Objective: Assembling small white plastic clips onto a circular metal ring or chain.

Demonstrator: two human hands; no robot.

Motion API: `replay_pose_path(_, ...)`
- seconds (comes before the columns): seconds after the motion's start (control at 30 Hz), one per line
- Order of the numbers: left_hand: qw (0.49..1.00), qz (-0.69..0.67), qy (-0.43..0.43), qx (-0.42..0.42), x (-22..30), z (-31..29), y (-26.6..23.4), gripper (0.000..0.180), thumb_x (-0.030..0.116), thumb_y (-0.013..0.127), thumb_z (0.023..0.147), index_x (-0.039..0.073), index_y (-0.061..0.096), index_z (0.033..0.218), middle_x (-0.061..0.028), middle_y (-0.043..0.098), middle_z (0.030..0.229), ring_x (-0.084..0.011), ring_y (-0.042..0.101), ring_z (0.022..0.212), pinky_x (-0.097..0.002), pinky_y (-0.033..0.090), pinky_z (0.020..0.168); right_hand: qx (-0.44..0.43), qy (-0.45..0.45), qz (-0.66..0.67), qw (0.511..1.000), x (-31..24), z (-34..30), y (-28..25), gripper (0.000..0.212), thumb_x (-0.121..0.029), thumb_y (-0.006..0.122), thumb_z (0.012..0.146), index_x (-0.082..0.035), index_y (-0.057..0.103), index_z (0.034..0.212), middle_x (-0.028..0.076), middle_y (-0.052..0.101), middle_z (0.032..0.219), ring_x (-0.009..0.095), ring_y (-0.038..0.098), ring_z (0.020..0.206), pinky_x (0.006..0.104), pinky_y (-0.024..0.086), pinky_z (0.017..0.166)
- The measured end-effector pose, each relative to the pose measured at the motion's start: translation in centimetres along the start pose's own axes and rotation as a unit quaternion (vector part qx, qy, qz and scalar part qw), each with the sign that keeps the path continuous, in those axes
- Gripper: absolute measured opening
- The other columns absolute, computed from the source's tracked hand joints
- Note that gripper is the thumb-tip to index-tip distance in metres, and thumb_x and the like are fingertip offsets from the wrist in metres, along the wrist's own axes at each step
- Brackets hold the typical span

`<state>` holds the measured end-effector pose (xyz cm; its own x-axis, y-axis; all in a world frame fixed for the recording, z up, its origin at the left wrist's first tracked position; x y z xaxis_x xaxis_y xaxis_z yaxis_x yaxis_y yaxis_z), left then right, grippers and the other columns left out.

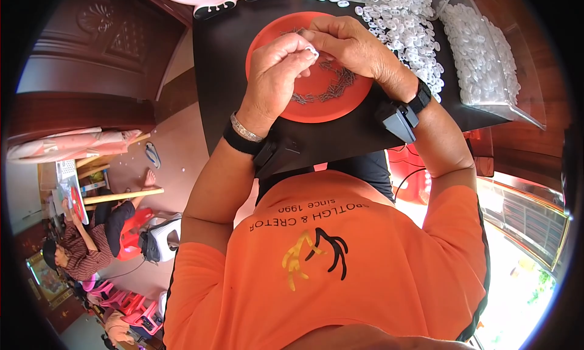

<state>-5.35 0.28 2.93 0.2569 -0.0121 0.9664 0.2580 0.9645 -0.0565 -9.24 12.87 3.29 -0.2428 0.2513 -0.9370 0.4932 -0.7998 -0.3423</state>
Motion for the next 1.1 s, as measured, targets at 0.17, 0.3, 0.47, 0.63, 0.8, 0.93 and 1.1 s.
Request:
replay_pose_path(0.17, 0.993, -0.103, -0.059, 0.003, -0.6, 0.0, -0.7, 0.018, 0.016, 0.048, 0.087, 0.0, 0.058, 0.085, -0.0052, 0.059, 0.076, -0.0105, 0.052, 0.062, -0.0215, 0.038, 0.059, -0.026, -0.026, 0.054, 0.998, -0.1, 0.0, 0.0, 0.021, -0.02, 0.05, 0.092, -0.002, 0.058, 0.085, 0.0, 0.055, 0.07, 0.007, 0.049, 0.064, 0.0212, 0.042, 0.059)
replay_pose_path(0.3, 0.993, -0.09, -0.073, 0.026, -0.7, 0.0, -0.8, 0.018, 0.017, 0.047, 0.088, 0.002, 0.056, 0.084, -0.0041, 0.057, 0.074, -0.0096, 0.05, 0.062, -0.0215, 0.037, 0.057, 0.007, -0.078, 0.08, 0.994, -0.2, 0.2, -0.6, 0.018, -0.018, 0.051, 0.091, -0.002, 0.058, 0.086, -0.001, 0.055, 0.072, 0.007, 0.051, 0.066, 0.0205, 0.043, 0.061)
replay_pose_path(0.47, 0.995, -0.074, -0.059, 0.023, -0.7, 0.0, -0.7, 0.018, 0.018, 0.046, 0.089, 0.004, 0.052, 0.08, -0.0006, 0.049, 0.067, -0.0076, 0.043, 0.058, -0.021, 0.035, 0.054, -0.002, -0.073, 0.086, 0.994, -0.2, 0.1, -0.7, 0.018, -0.02, 0.054, 0.091, -0.002, 0.059, 0.087, -0.001, 0.055, 0.071, 0.006, 0.052, 0.066, 0.0206, 0.044, 0.06)
replay_pose_path(0.63, 0.996, -0.068, -0.059, 0.016, -0.9, 0.0, -0.7, 0.02, 0.018, 0.046, 0.09, 0.004, 0.05, 0.077, 0.0004, 0.046, 0.065, -0.0075, 0.041, 0.057, -0.0204, 0.034, 0.053, -0.003, -0.061, 0.078, 0.995, -0.1, 0.2, -0.7, 0.019, -0.021, 0.054, 0.091, -0.002, 0.059, 0.087, -0.001, 0.055, 0.07, 0.006, 0.052, 0.065, 0.0206, 0.044, 0.059)
replay_pose_path(0.8, 0.996, -0.054, -0.064, 0.014, -0.9, 0.0, -0.5, 0.02, 0.019, 0.047, 0.089, 0.005, 0.05, 0.076, 0.0007, 0.045, 0.064, -0.0073, 0.04, 0.056, -0.0202, 0.033, 0.053, -0.007, -0.068, 0.069, 0.995, -0.2, 0.1, -0.5, 0.02, -0.022, 0.054, 0.091, -0.002, 0.059, 0.085, 0.0, 0.055, 0.069, 0.006, 0.053, 0.066, 0.0203, 0.043, 0.058)
replay_pose_path(0.93, 0.997, -0.028, -0.066, 0.017, -0.7, -0.2, -0.4, 0.022, 0.021, 0.049, 0.089, 0.004, 0.05, 0.075, 0.0012, 0.044, 0.062, -0.0071, 0.04, 0.054, -0.0199, 0.031, 0.052, -0.015, -0.078, 0.065, 0.995, -0.2, 0.1, -0.3, 0.021, -0.022, 0.054, 0.091, -0.003, 0.058, 0.084, 0.0, 0.055, 0.069, 0.006, 0.053, 0.066, 0.0203, 0.044, 0.058)
replay_pose_path(1.1, 0.998, -0.004, -0.062, 0.015, -0.7, -0.3, -0.2, 0.022, 0.02, 0.049, 0.088, 0.004, 0.051, 0.074, 0.0014, 0.044, 0.06, -0.0066, 0.04, 0.053, -0.0196, 0.03, 0.051, -0.027, -0.075, 0.025, 0.996, -0.2, 0.0, -0.3, 0.02, -0.02, 0.056, 0.09, -0.002, 0.058, 0.084, 0.0, 0.058, 0.07, 0.007, 0.054, 0.067, 0.0218, 0.044, 0.06)
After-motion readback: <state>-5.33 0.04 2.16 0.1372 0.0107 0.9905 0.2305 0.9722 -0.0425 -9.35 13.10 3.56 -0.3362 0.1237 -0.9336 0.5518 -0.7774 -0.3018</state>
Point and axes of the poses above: each hand's wrist, its own z-axis towards the middle knuckle, its own y-axis out of the palm, x = y × z, the point moved 5 cm from there along z, towards the middle knuckle
